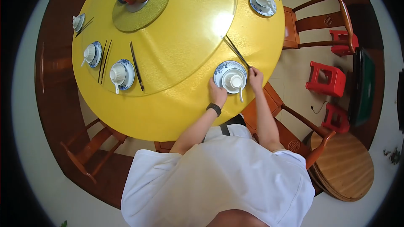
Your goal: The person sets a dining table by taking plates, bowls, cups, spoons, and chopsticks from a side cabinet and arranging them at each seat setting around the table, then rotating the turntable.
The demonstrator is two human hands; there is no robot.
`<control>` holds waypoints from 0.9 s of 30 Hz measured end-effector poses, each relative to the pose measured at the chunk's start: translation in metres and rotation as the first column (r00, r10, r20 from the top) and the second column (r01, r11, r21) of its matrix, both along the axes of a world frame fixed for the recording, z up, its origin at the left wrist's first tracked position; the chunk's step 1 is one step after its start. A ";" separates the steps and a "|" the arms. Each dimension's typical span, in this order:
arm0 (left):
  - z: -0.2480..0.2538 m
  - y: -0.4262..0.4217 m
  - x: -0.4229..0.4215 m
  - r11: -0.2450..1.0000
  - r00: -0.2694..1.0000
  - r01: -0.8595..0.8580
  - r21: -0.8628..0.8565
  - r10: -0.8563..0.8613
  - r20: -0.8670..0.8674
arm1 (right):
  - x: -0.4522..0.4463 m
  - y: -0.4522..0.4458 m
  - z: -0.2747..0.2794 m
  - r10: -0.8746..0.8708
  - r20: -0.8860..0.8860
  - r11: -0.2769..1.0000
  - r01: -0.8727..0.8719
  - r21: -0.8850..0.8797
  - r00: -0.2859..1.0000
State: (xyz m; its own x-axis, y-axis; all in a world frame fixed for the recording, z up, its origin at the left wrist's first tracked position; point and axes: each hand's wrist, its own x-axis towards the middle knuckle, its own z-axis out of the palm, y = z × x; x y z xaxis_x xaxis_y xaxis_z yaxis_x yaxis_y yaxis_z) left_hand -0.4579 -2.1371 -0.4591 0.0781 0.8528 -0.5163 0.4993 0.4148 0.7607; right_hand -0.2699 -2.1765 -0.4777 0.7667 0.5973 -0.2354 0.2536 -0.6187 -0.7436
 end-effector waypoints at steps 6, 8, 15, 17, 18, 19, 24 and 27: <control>0.039 -0.018 -0.008 0.950 0.920 0.251 0.184 -0.175 -0.351 | 0.024 -0.013 0.008 0.227 0.243 0.972 -0.237 0.013 0.943; 0.031 -0.015 -0.007 0.983 0.979 0.182 0.036 -0.177 -0.098 | 0.016 -0.012 0.008 0.242 0.313 0.968 -0.252 -0.010 0.918; -0.034 -0.009 0.009 0.965 0.921 0.070 -0.253 0.035 0.389 | -0.007 -0.019 0.014 0.336 0.572 0.942 -0.280 -0.187 0.748; 0.002 0.004 0.012 0.975 0.941 0.053 -0.218 0.025 0.338 | -0.019 -0.021 0.028 0.235 0.556 0.972 -0.204 -0.118 0.797; 0.022 0.013 0.013 0.983 0.958 0.036 -0.178 0.017 0.286 | -0.029 -0.021 0.036 0.233 0.556 0.972 -0.204 -0.114 0.798; 0.031 0.017 0.011 0.983 0.958 0.035 -0.178 0.018 0.285 | -0.041 -0.025 0.048 0.196 0.387 0.981 -0.181 -0.076 0.901; 0.068 0.030 0.016 0.881 0.926 0.337 0.331 -0.373 0.051 | -0.092 -0.031 0.087 0.149 0.008 0.984 -0.148 -0.101 0.989; 0.054 0.030 0.029 0.871 0.930 0.347 0.348 -0.368 -0.008 | -0.095 -0.034 0.077 0.126 -0.059 0.984 -0.132 -0.121 0.990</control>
State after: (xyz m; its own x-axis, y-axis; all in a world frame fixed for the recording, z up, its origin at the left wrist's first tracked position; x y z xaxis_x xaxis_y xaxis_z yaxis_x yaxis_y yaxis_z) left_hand -0.4292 -2.1070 -0.4055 0.4315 0.8824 -0.1878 0.5162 -0.0707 0.8535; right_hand -0.3650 -2.2106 -0.4006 0.6702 0.6542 -0.3506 0.3015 -0.6716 -0.6768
